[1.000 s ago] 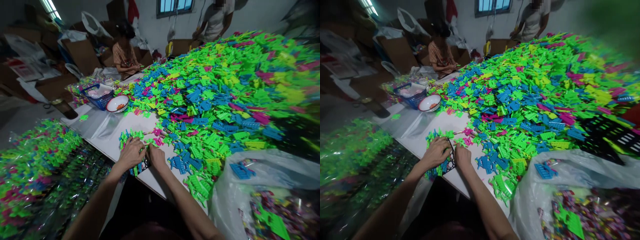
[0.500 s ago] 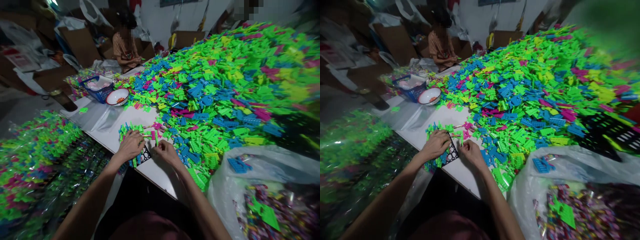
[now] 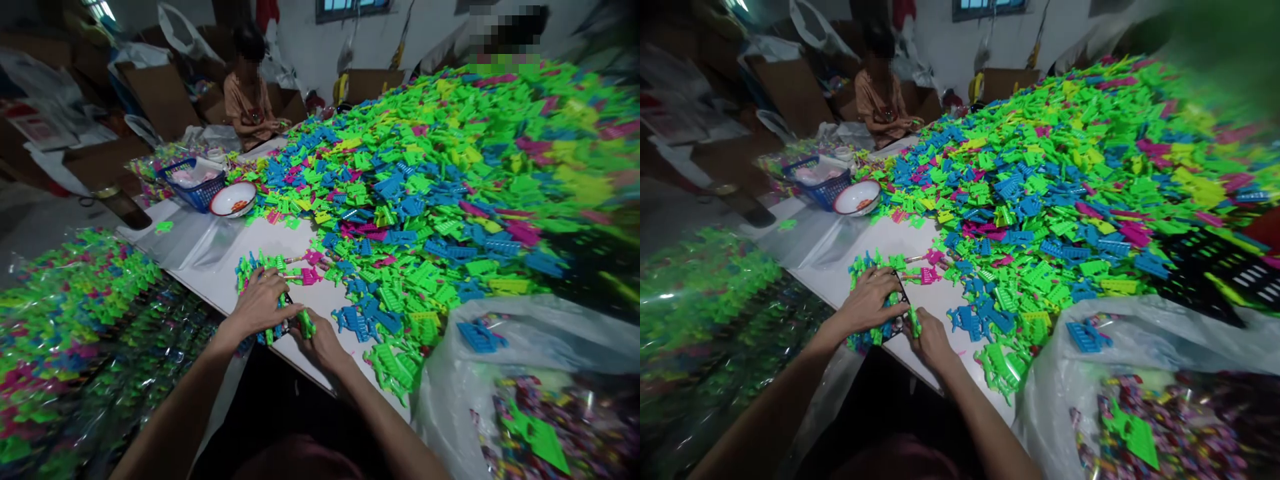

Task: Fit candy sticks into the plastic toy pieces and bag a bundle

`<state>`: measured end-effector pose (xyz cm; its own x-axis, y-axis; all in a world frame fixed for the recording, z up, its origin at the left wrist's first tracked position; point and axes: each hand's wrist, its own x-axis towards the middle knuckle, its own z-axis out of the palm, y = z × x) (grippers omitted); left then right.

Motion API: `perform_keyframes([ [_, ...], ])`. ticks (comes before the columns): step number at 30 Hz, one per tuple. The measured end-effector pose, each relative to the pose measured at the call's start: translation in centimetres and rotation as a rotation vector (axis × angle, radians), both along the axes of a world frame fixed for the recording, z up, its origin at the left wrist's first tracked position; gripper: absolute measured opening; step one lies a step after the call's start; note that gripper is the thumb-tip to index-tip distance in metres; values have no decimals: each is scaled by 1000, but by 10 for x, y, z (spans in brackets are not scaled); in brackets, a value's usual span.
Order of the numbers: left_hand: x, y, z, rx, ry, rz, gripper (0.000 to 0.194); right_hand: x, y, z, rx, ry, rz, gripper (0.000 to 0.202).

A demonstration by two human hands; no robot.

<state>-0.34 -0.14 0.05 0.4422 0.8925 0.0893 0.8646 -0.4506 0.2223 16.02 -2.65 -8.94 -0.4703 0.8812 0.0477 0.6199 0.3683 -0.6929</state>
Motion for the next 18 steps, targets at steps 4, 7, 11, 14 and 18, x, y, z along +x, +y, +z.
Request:
perform_keyframes([
  [4, -1, 2, 1, -7, 23, -1, 39, -10, 5, 20, -34, -287, 85, 23],
  [7, -2, 0, 1, -1, 30, 22, 34, -7, 20, 32, -53, -300, 153, 16],
  [11, -1, -12, 5, -23, 26, -22, 29, 1, 58, 44, -13, -304, 140, 22],
  [14, 5, -23, 8, -32, 31, -24, 28, -7, 85, 49, 62, -345, 31, 31],
  [18, 14, -30, 7, -69, 40, -17, 31, -7, 86, 46, 96, -412, 8, 27],
])
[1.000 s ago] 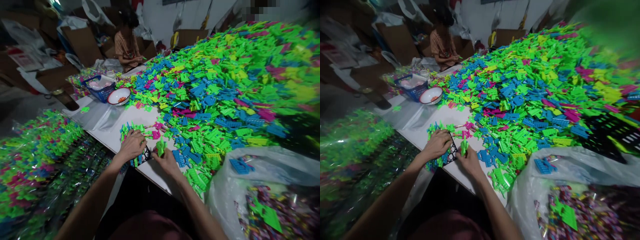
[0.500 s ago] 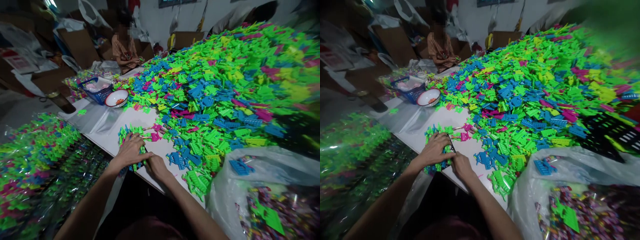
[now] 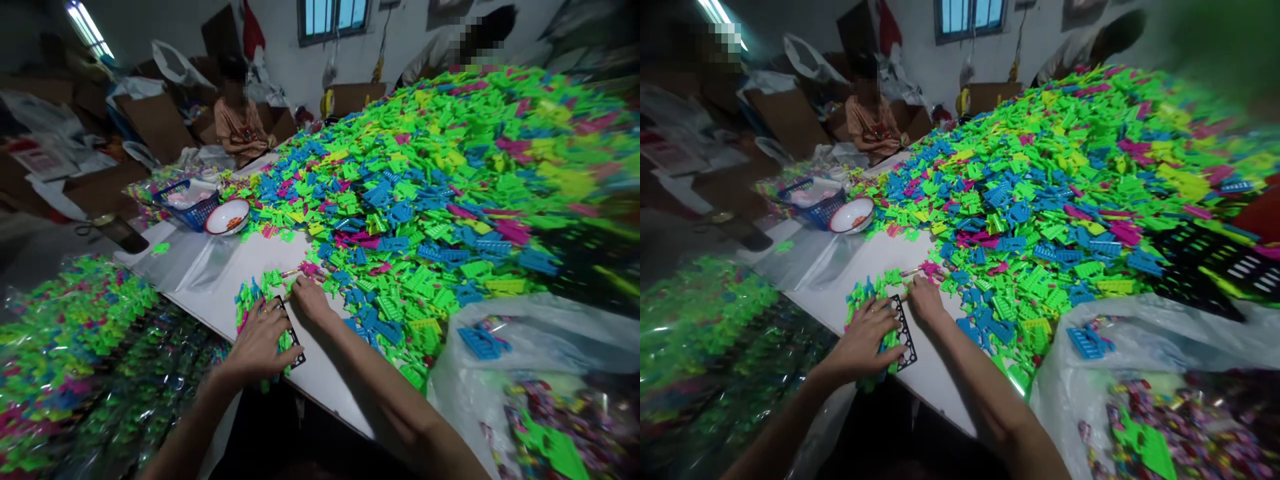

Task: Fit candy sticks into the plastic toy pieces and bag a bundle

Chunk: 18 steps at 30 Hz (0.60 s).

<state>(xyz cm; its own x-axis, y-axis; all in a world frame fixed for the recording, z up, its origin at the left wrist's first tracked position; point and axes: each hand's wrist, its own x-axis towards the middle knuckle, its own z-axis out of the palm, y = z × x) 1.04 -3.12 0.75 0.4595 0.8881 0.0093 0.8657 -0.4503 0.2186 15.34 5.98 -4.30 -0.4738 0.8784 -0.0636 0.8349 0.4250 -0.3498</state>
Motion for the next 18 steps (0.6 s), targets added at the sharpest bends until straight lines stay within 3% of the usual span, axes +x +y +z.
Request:
perform_keyframes([
  [6, 4, -4, -4, 18, -33, -19, 37, 49, -50, -7, 64, -55, 137, 24],
  [9, -3, 10, 4, 146, -125, 12, 36, 51, -58, -7, 10, -56, -42, 22],
  [13, -16, 55, 15, 326, -239, 240, 36, 36, -48, -7, -141, -9, -300, 17],
  [15, -18, 78, 14, 225, -173, 314, 38, 33, -41, -9, -171, 33, -339, 15],
  [18, -12, 94, 5, -7, 33, 317, 42, 35, -29, -10, -193, 172, -350, 20],
])
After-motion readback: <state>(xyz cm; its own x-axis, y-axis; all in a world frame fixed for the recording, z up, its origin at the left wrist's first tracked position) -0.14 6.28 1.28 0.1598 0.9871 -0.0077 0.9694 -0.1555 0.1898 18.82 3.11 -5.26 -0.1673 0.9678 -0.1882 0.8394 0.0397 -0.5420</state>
